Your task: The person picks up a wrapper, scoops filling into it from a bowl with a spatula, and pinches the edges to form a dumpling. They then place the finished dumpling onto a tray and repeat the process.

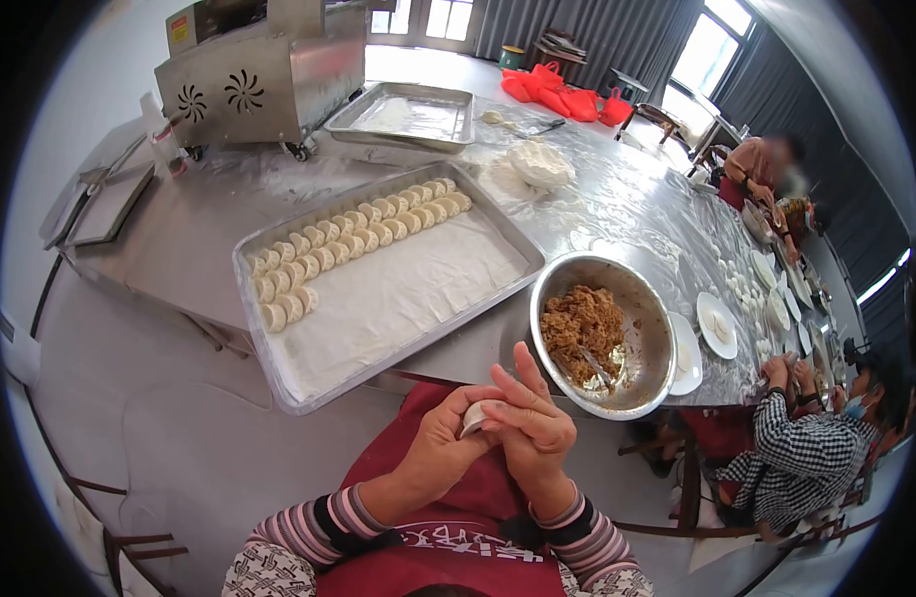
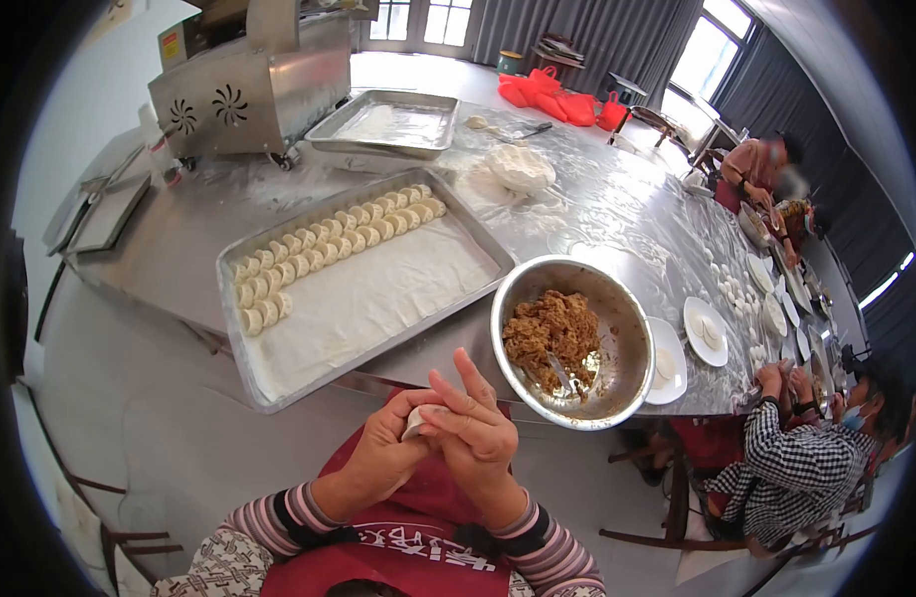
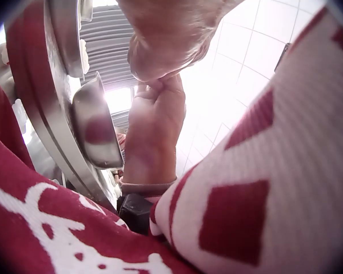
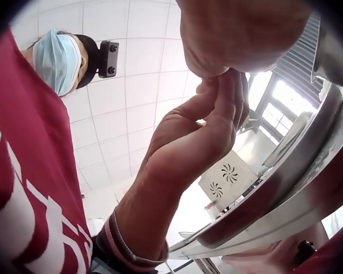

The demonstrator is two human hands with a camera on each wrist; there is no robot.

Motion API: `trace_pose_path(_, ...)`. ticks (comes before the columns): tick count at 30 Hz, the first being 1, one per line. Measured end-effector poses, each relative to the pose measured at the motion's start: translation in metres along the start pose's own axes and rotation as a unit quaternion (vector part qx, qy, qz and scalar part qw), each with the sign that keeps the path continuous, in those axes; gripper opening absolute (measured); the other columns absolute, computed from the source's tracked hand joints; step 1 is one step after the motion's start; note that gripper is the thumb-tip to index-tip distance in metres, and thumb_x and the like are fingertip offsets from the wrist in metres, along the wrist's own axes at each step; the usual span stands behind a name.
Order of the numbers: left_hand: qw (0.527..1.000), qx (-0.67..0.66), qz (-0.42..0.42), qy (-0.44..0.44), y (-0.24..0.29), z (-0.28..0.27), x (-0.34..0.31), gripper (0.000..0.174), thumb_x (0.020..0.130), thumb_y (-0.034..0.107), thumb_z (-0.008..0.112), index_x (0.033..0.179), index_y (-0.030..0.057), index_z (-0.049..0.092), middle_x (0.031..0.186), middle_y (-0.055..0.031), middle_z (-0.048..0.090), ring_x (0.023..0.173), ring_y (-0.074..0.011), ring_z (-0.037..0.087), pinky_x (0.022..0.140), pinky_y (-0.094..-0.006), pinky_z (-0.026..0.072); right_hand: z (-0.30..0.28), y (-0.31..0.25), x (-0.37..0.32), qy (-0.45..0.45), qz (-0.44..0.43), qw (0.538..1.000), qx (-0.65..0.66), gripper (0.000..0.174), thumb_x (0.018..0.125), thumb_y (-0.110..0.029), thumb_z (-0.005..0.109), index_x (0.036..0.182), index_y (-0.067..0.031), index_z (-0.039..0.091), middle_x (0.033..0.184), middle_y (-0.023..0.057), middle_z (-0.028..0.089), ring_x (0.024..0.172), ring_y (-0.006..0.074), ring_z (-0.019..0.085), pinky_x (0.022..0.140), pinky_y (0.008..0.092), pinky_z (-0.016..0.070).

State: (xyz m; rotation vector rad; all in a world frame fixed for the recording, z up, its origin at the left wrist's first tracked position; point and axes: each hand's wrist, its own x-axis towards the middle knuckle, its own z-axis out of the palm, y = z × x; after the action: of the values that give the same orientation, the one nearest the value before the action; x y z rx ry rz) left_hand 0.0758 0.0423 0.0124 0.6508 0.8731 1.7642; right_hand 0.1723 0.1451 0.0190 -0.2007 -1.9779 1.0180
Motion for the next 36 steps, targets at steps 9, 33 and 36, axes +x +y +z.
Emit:
trace_pose_path(9,0.998,-0.051,-0.036,0.001,0.002,0.007,0.002,0.039,0.089,-0.006,0.055,0.126,0.0023,0.046,0.115,-0.0068,0.055,0.107,-0.0124,0.054,0.093,-0.0249,0.0459,0.006,-0.007,-0.008,0.097,0.032,0.994,-0.049,0.026,0.07,-0.013,0.077,0.093,-0.0026,0.073,0.124,0.0181,0.06,0.133,0.0367,0.038,0.107,0.0417,0.0339)
trace_pose_path(33,0.961,-0.248,-0.075,-0.094,0.001,-0.001,0.004,0.054,0.101,0.041,0.035,0.135,-0.001,0.038,0.128,-0.0091,0.051,0.117,-0.0165,0.05,0.105,-0.0337,0.0364,0.002,-0.007,-0.01,0.114,0.052,0.992,-0.016,0.021,0.076,0.005,0.07,0.096,0.0006,0.072,0.121,0.0177,0.062,0.132,0.0341,0.04,0.094,0.0338,0.0479)
trace_pose_path(36,0.961,-0.251,-0.095,-0.069,0.004,0.002,0.005,0.057,0.1,0.044,0.034,0.134,-0.0015,0.039,0.126,-0.0091,0.052,0.116,-0.0167,0.051,0.104,-0.0343,0.0369,0.0,0.004,-0.014,0.105,0.045,0.993,-0.001,0.021,0.076,0.005,0.07,0.097,0.0008,0.071,0.12,0.0185,0.061,0.132,0.0347,0.04,0.092,0.0331,0.0492)
